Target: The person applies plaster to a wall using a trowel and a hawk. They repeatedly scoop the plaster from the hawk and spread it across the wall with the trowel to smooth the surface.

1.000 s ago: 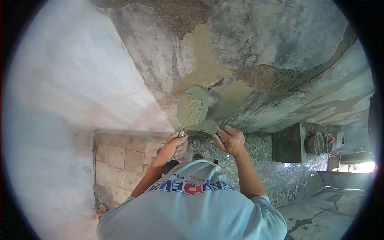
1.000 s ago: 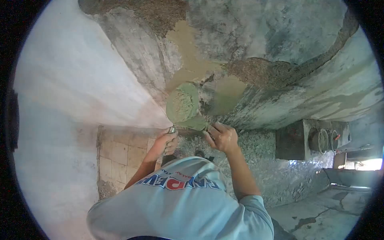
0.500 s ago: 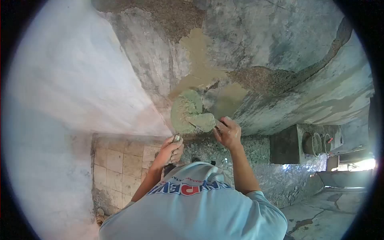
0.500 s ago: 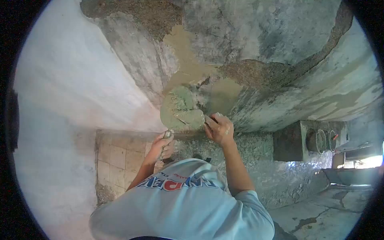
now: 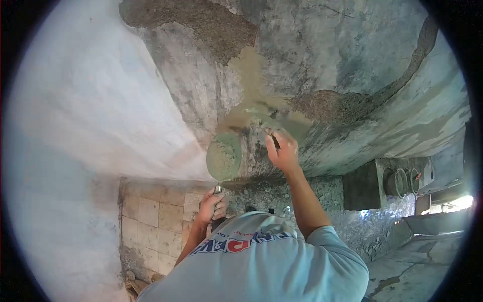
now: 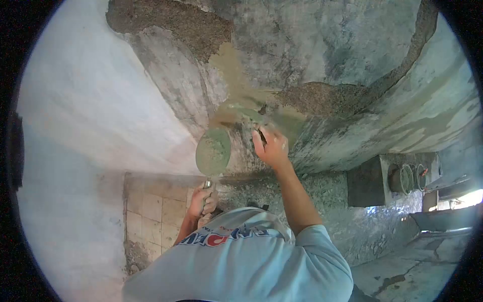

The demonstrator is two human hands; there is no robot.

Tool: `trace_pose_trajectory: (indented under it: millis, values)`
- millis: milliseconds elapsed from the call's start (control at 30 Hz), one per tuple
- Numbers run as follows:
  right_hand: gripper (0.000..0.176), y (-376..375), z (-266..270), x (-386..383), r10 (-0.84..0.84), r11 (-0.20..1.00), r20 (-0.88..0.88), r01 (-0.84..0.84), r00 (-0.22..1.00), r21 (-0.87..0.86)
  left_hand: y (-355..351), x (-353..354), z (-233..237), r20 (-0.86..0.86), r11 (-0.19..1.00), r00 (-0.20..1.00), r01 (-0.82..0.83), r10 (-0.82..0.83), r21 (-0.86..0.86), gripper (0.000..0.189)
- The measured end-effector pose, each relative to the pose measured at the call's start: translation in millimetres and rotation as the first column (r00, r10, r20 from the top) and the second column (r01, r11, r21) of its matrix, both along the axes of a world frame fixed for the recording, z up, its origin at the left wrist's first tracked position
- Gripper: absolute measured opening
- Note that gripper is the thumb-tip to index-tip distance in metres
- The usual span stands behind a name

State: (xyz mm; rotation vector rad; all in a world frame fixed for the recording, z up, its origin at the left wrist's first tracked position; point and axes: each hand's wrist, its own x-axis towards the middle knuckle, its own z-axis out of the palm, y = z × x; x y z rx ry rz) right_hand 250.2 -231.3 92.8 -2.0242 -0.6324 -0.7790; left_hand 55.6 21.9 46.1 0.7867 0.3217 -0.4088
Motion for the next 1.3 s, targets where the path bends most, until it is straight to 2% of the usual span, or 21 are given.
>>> trace_pose_trajectory:
  millis: [33, 167, 233, 300, 367, 433, 500, 633, 933, 1033, 1133, 1300]
  values:
    - [0.017, 4.0, -8.9, 6.8, 0.031, 0.998, 0.029, -0.033, 0.999, 0.058, 0.7, -1.8, -1.3, -0.003, 1.0, 1.0, -0.008, 0.008, 0.009, 0.011]
    - [0.022, 14.4, -44.9, 19.7, -0.025, 1.0, -0.125, 0.026, 0.992, 0.01, 5.8, -10.6, -5.3, -0.017, 0.999, 0.999, -0.038, 0.038, -0.009, 0.011]
    - [0.024, 22.1, -44.1, 20.3, -0.03, 0.999, -0.23, 0.035, 0.973, 0.015, 7.8, -14.2, -9.5, -0.021, 0.998, 0.998, -0.055, 0.055, 0.012, 0.01]
    - [0.028, 23.4, -24.9, 14.1, 0.082, 0.995, -0.328, -0.057, 0.941, 0.084, 9.9, -14.3, -7.9, -0.013, 0.998, 0.998, -0.063, 0.063, 0.019, 0.01]
    - [0.031, 24.9, -18.8, 13.2, 0.107, 0.993, -0.332, -0.085, 0.937, 0.081, 10.7, -14.2, -1.1, 0.005, 0.998, 0.998, -0.066, 0.065, 0.012, 0.01]
    - [0.034, 26.0, -27.3, 18.2, 0.043, 0.999, -0.251, -0.043, 0.967, 0.003, 12.2, -12.9, -2.3, -0.006, 0.996, 0.996, -0.092, 0.092, 0.008, 0.01]
    - [0.03, 26.3, -35.6, 19.8, -0.118, 0.984, -0.243, 0.081, 0.963, -0.156, 14.3, -11.6, -3.4, -0.007, 0.995, 0.995, -0.097, 0.097, 0.017, 0.01]
    - [0.036, 33.7, -48.9, 18.7, -0.371, 0.888, -0.135, 0.308, 0.919, -0.342, 18.5, -5.6, -5.5, -0.009, 0.997, 0.997, -0.072, 0.072, -0.01, 0.01]
    - [0.026, 43.5, -35.4, 7.2, -0.46, 0.868, -0.268, 0.365, 0.846, -0.337, 18.2, -3.2, -4.5, 0.0, 0.996, 0.996, -0.087, 0.087, 0.014, 0.009]
    - [0.031, 32.7, -41.8, 2.4, -0.504, 0.841, -0.346, 0.358, 0.791, -0.405, 18.5, -6.4, -6.8, -0.003, 0.995, 0.995, -0.099, 0.099, -0.011, 0.008]
    - [0.036, 18.4, -72.6, 3.7, -0.53, 0.822, -0.264, 0.411, 0.806, -0.394, 18.5, -11.7, -9.3, -0.029, 0.994, 0.993, -0.111, 0.111, 0.003, 0.007]
    - [0.037, -3.1, -85.5, -29.8, -0.364, 0.931, -0.428, 0.333, 0.827, -0.149, 20.4, -13.5, -10.1, -0.024, 0.997, 0.997, -0.07, 0.07, 0.026, 0.009]
